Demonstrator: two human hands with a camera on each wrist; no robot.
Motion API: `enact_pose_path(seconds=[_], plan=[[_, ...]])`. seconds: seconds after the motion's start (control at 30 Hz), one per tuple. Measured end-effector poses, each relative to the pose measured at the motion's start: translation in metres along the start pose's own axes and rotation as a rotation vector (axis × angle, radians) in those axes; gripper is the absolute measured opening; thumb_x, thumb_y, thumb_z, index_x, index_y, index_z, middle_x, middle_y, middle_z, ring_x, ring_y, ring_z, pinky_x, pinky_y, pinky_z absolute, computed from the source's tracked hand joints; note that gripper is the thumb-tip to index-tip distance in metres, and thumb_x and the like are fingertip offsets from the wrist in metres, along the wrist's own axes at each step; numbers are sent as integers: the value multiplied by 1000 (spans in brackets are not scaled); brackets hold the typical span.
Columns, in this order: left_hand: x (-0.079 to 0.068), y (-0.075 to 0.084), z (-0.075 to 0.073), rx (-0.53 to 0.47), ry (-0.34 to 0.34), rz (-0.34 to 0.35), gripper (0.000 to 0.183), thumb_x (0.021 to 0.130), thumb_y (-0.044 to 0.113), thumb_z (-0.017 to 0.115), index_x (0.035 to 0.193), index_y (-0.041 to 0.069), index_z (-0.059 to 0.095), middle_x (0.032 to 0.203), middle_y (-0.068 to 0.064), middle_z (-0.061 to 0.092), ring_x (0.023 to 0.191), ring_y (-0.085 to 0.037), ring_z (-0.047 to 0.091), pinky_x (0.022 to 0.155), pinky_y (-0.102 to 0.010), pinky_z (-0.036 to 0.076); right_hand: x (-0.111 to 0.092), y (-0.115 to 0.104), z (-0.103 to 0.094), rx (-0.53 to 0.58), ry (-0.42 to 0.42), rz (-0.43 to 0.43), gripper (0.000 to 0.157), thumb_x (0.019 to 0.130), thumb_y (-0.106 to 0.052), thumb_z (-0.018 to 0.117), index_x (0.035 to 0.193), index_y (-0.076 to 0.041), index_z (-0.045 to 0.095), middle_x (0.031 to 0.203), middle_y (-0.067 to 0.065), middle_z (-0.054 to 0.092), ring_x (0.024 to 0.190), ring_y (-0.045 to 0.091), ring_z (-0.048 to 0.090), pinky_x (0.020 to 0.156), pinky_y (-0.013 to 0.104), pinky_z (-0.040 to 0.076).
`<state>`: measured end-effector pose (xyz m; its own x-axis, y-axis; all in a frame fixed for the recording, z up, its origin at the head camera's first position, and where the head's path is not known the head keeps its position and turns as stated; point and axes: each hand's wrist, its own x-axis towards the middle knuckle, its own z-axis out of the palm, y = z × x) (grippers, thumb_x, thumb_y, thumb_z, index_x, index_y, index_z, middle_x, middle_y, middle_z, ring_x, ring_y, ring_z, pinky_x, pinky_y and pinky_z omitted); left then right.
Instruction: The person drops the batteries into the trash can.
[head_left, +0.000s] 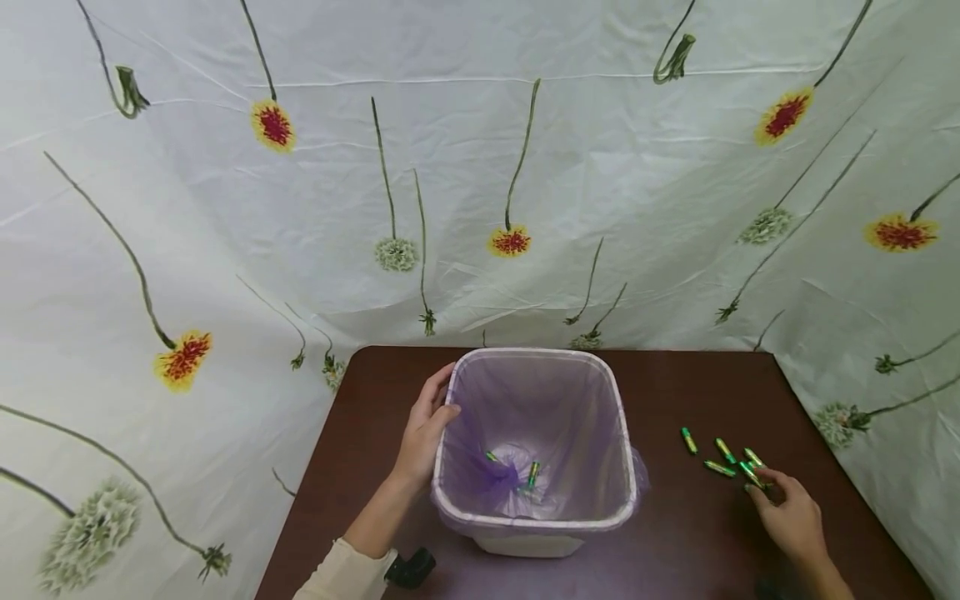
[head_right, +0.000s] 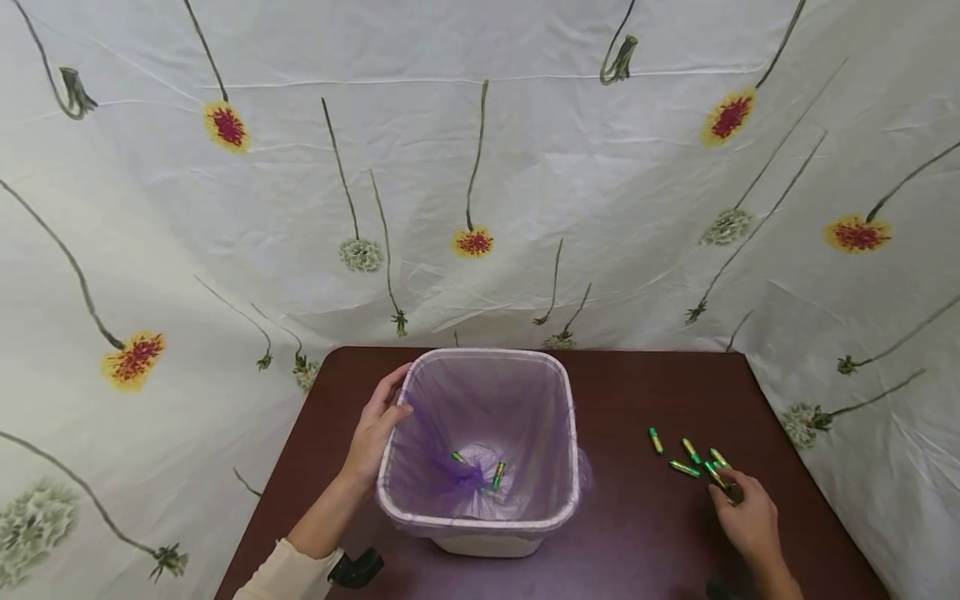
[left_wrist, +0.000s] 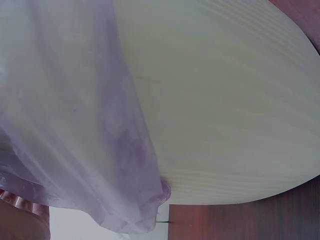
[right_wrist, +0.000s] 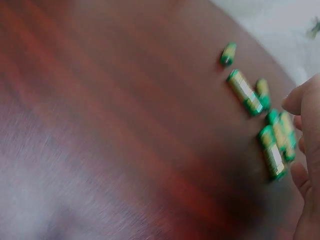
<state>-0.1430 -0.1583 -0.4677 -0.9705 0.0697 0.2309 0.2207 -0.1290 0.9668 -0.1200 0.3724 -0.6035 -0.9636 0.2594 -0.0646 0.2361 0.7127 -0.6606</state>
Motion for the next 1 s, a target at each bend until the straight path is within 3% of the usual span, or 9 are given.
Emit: enact_pose_path(seconds=[0.1,0.23,0.5,0.8,1.0], plan=[[0,-1,0,8,-5,-5,62,97,-3,44,158,0,33,156,-22,41,136,-39,43,102,-31,45,-4,9,5,18,-5,73,44,102,-20,61,138,5,55,135,33,49,117,52,51,88,64,44],[0,0,0,7,3,-3,62,96,-3,44,158,0,33,155,-22,42,135,-39,44,101,-30,46,-7,15,12,14,42,98,41,102,-19,61,135,4,58,130,32,52,117,51,50,93,66,39],[0,0,1,-3,9,-6,62,97,-2,44,158,2,35,156,-21,42,136,-38,44,101,-29,46,-11,19,25,-3,139,66,29,96,-6,64,123,4,65,116,27,60,104,44,57,85,58,41],[0,0,0,6,10,-10,62,97,-2,44,158,0,33,157,-21,41,137,-38,43,101,-30,46,-12,24,28,-19,150,-15,26,96,-2,66,121,5,65,108,26,64,103,46,58,92,61,38],[0,0,0,5,12,-10,61,97,-2,44,158,2,35,156,-21,41,137,-38,43,103,-31,45,-11,23,27,-28,112,32,27,102,-7,58,126,4,63,116,30,62,112,50,55,97,64,35]])
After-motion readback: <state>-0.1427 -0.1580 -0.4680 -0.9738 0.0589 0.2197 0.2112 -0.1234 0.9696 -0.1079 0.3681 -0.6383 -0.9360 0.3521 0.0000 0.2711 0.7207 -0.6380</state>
